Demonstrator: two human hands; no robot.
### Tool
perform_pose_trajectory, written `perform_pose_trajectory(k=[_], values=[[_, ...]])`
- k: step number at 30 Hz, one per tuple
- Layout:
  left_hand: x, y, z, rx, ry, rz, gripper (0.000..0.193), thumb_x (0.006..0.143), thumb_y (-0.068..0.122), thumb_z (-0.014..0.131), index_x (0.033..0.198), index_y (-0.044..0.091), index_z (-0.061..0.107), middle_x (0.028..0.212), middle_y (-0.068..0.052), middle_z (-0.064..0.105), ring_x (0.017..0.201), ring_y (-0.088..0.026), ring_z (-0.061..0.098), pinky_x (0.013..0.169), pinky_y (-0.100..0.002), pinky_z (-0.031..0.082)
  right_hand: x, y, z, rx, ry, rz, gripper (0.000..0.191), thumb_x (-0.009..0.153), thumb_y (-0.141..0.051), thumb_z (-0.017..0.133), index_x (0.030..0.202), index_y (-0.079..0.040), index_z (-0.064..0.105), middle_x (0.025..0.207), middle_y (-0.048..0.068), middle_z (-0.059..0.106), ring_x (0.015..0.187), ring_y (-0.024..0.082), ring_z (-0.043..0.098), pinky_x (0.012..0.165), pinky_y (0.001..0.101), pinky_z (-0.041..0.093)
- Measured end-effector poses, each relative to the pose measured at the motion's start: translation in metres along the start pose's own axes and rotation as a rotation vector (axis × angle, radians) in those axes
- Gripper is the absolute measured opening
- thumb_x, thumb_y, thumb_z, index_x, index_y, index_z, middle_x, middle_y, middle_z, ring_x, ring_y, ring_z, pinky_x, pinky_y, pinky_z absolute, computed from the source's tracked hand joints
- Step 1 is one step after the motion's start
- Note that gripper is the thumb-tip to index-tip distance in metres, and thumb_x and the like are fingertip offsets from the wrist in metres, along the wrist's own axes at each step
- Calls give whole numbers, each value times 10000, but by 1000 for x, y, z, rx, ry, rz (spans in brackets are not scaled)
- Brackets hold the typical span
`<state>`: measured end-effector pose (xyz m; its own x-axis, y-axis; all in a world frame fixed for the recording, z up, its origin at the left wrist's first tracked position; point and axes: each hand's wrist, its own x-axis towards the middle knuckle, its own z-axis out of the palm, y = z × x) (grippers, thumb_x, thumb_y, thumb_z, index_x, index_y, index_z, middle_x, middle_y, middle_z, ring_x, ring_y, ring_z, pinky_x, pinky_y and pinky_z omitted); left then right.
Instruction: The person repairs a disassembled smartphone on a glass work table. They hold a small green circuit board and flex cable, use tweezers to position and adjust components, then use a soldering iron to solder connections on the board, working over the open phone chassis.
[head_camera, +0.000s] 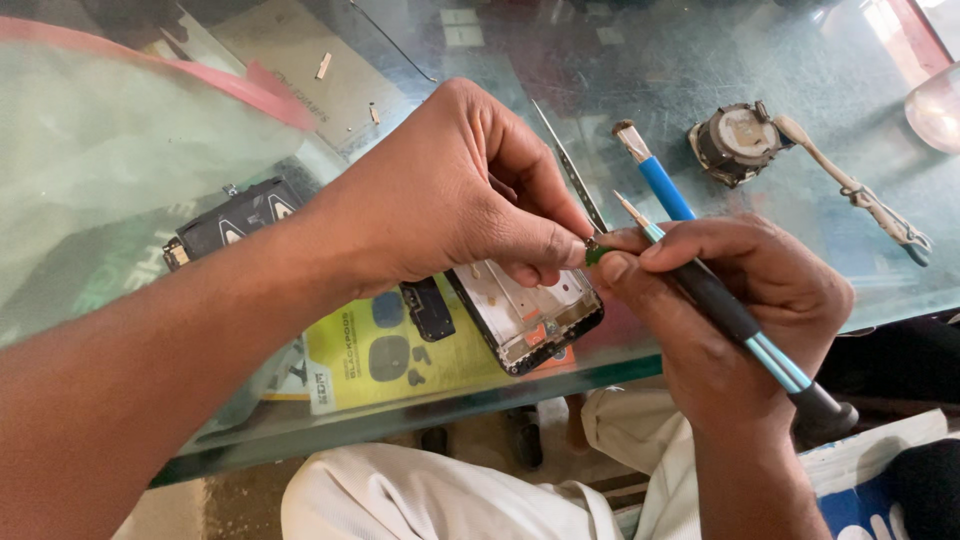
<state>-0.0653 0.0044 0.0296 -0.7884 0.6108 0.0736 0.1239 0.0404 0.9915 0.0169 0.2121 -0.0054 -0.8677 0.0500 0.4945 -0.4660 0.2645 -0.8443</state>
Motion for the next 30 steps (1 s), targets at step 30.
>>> perform_pose_trajectory(k=[30], values=[[-2,-2,11,253,127,83,132,764,101,744,845,50,836,675,-8,775,579,-29,670,546,-207,542,-8,-5,10,-106,99,13,165,922,90,808,939,38,653,972,173,761,836,135,750,731,219,628]])
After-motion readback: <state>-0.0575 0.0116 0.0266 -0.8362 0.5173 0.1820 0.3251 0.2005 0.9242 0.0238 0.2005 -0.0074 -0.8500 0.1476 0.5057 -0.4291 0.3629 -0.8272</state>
